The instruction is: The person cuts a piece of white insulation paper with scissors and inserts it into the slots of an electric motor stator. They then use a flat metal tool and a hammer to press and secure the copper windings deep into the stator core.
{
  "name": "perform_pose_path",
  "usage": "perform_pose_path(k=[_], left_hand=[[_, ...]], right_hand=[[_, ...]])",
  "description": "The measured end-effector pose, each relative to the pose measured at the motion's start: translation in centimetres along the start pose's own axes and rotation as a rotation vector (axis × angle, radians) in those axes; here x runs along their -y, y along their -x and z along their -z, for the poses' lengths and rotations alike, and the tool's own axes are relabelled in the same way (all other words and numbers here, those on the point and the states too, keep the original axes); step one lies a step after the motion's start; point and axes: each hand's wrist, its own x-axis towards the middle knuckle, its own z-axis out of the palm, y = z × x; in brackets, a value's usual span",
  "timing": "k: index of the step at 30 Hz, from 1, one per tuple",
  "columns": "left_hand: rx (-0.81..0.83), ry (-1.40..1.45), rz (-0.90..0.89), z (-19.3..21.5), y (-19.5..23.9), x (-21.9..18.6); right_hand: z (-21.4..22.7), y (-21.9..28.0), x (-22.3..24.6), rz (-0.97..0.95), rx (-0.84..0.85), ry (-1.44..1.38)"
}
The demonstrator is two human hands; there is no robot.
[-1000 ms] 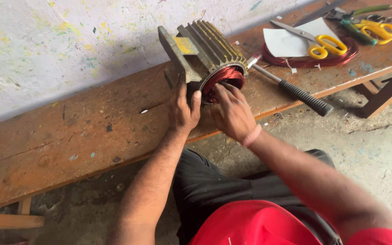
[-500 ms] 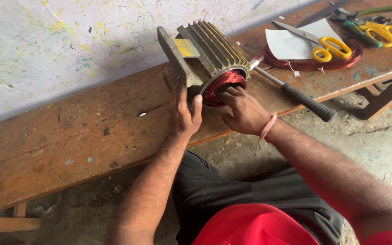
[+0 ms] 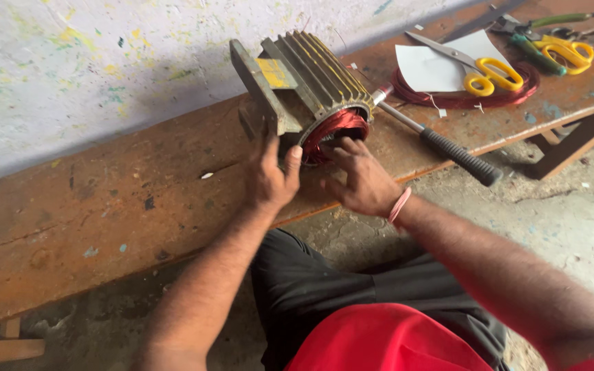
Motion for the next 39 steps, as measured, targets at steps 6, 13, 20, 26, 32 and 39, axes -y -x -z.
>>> perform_pose_path(k=[6,13,20,26,32,39], left_hand=[[-0.233,0.215,0.402,1.0,-2.7,10.3],[-0.031,1.197,1.038,-3.6,-9.9,19.4],[0.495,1.359,0.941,-6.2,-11.8,21.6],[0.527,1.178,0.878,-6.3,-12.2,20.5],[0.590,1.244,0.811,-7.0,-12.4,20.5],[0.534,1.022,0.668,-7.8,-11.5,21.9]], right_hand=[[0.7,0.1,0.7,-0.206,-0.271,0.140],[-4.4,-3.2,-3.6,-0.224,-0.201,0.363],[-4.7,-3.1,-6.6,-0.218,0.181,0.518],[-4.9,-2.9,-5.2,-0.233,-0.219,0.253],[-4.9,-2.8,-4.3,-0.201,-0.258,0.238],[-5.9,-2.9,-5.0,-0.195,-0.285,0.233]])
